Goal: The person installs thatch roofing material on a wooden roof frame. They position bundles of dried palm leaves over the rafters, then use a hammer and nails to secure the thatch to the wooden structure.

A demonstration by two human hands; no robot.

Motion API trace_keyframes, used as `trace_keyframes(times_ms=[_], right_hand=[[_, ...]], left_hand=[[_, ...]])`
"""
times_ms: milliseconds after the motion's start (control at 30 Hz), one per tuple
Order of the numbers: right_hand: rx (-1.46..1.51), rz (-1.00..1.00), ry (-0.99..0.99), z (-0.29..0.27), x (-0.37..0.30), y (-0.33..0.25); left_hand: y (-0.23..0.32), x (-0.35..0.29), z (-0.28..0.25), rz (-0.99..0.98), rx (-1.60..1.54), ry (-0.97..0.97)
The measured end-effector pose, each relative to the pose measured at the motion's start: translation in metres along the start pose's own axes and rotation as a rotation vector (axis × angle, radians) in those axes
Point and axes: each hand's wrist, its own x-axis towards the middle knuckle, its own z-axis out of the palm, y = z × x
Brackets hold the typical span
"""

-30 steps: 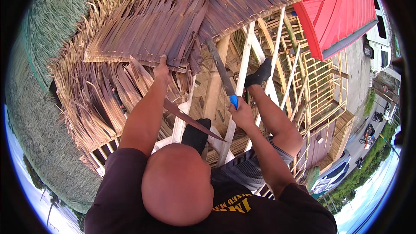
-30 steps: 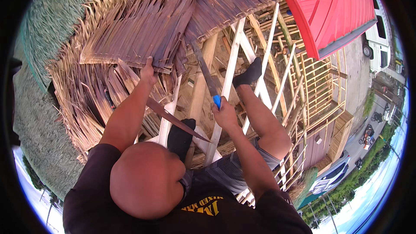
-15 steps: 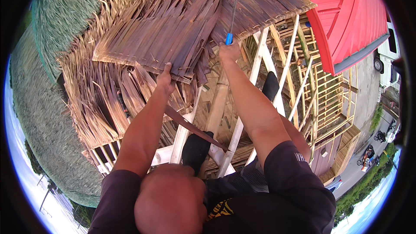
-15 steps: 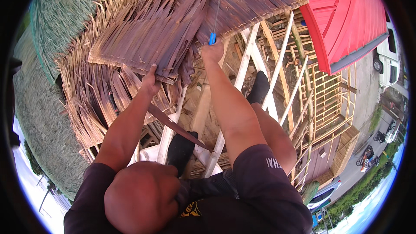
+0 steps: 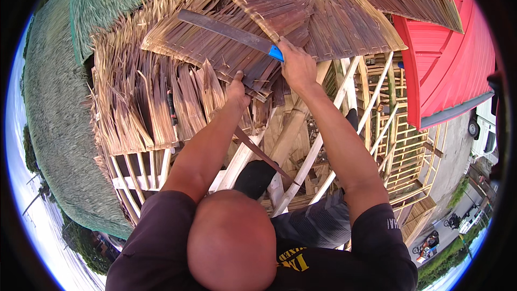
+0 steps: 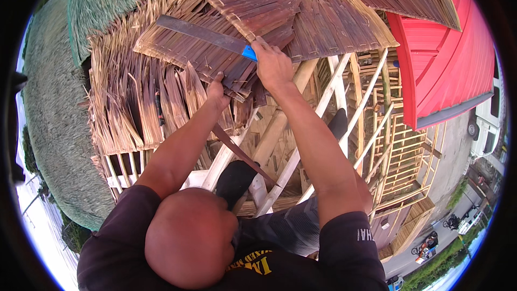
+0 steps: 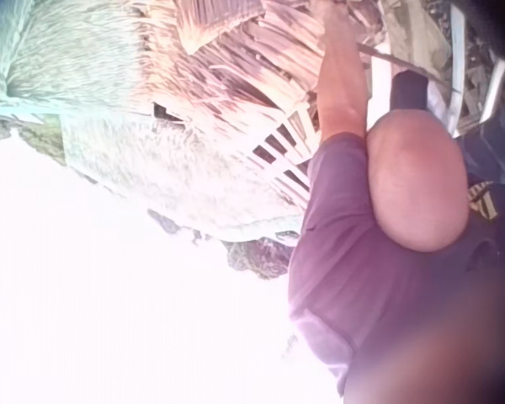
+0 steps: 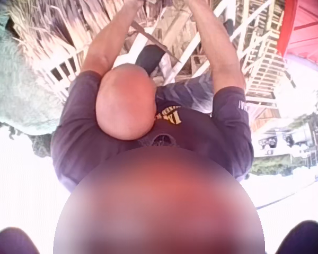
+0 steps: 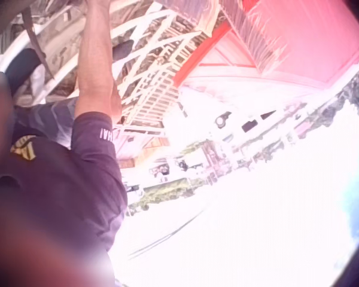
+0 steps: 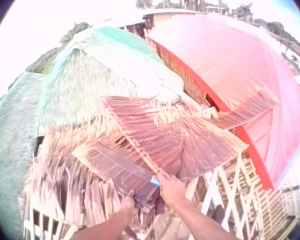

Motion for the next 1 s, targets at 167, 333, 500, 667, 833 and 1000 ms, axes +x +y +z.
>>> trace_keyframes(times_ms=[167, 333, 500, 667, 833, 1000], right_hand=[[0.102, 0.075, -0.418, 0.046, -0.007, -0.059], [0.119, 0.069, -0.538, 0.057, -0.011, -0.064], [0.325, 0.136, -0.373, 0.068, -0.032, -0.057], [0.462, 0.359, -0.01, 0.044, -0.115, -0.023], [0.422, 0.835, -0.102, 0.035, -0.197, 0.021], [0.429, 1.029, -0.259, 0.005, -0.178, 0.043]], left_hand=[[-0.001, 0.004, -0.013, -0.004, -0.003, -0.063], [-0.009, 0.002, -0.02, -0.028, -0.058, 0.023], [-0.009, 0.031, -0.017, -0.149, -0.01, -0.007], [0.017, 0.06, 0.017, -0.015, 0.058, 0.154], [0.015, 0.046, 0.051, 0.028, 0.153, 0.274], [0.002, 0.032, 0.05, 0.059, 0.105, 0.203]])
